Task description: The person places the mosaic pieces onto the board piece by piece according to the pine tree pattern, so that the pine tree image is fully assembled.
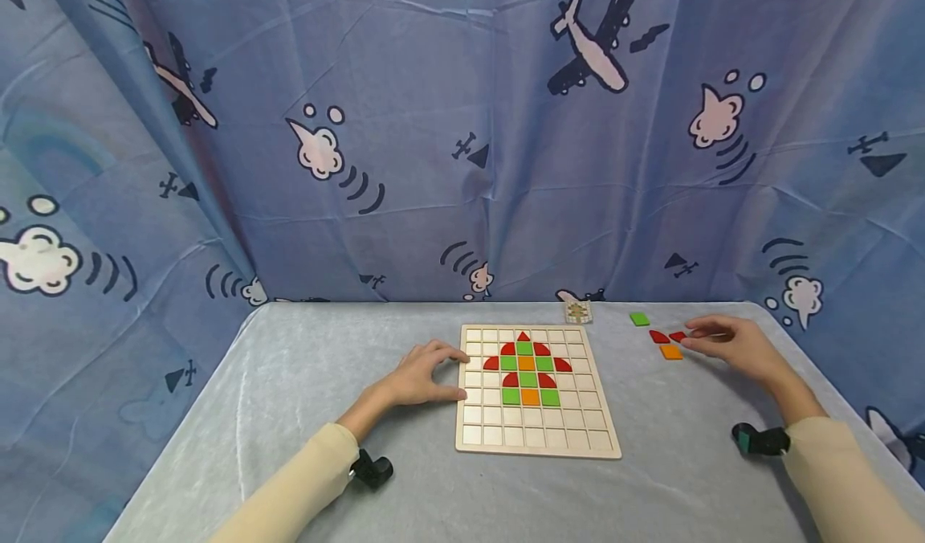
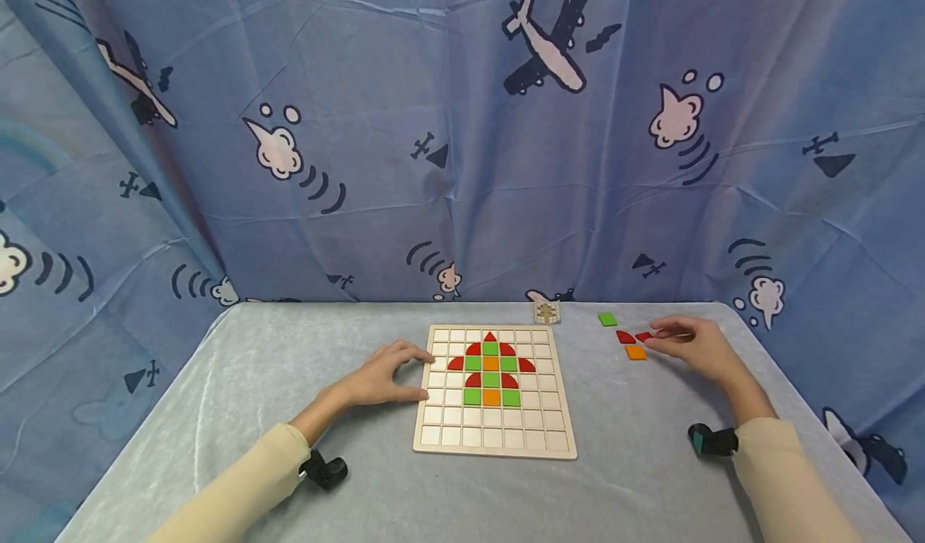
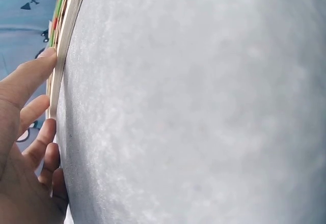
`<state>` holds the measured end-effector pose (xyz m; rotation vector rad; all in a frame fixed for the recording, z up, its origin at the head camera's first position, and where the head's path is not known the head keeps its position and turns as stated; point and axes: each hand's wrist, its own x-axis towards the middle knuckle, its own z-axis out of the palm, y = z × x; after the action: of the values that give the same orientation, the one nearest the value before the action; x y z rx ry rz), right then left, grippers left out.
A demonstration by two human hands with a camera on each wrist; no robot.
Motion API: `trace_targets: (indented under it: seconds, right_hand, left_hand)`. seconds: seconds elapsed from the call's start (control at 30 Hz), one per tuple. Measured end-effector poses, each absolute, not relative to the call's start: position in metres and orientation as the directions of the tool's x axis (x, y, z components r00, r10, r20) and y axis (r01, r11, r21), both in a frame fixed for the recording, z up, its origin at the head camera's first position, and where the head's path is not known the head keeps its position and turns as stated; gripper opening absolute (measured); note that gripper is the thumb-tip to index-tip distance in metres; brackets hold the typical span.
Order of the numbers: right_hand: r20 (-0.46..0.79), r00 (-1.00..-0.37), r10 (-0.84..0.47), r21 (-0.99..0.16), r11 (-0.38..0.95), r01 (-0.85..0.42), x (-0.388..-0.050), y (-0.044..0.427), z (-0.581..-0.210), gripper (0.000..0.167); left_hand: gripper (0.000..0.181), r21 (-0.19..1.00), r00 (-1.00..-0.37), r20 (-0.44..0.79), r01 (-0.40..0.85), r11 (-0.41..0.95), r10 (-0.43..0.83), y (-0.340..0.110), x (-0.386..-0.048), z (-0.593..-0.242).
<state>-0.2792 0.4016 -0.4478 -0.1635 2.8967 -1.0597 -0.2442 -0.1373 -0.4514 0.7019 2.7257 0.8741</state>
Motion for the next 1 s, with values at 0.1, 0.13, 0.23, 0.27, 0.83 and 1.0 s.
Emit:
trace_targets:
  seconds: [0.1,0.13,0.23,0.27,0.83,1.0]
  right_hand:
    - [-0.013,-0.994,-0.112,-0.635,0.768,-0.078,-0.283,0.404,-0.451,0.062]
    - [-0.013,-0.994,-0.108,-0.631,0.772,-0.076,-0.284,0.404,-0.452,0.062]
    - [-0.010,-0.995,-0.102,-0.610,0.789,-0.075,-0.289,0.403,-0.454,0.064]
    - [-0.008,-0.995,-0.101,-0.603,0.794,-0.076,-0.290,0.402,-0.455,0.064]
    - [0.002,-0.997,-0.075,-0.584,0.809,-0.062,-0.306,0.400,-0.464,0.061]
    - [-0.006,-0.997,-0.074,-0.582,0.811,-0.057,-0.307,0.399,-0.463,0.055]
  left_hand:
    - [0.057,0.587,-0.870,-0.038,0.380,0.715,0.492,-0.137,-0.244,-0.451]
    - [0.056,0.586,-0.870,-0.037,0.380,0.716,0.492,-0.137,-0.243,-0.451]
    - [0.056,0.585,-0.869,-0.031,0.385,0.713,0.494,-0.137,-0.243,-0.452]
    - [0.056,0.586,-0.868,-0.029,0.386,0.712,0.495,-0.137,-0.243,-0.452]
    - [0.055,0.581,-0.867,-0.019,0.396,0.711,0.498,-0.136,-0.242,-0.451]
    - [0.055,0.583,-0.867,-0.023,0.393,0.711,0.498,-0.136,-0.242,-0.450]
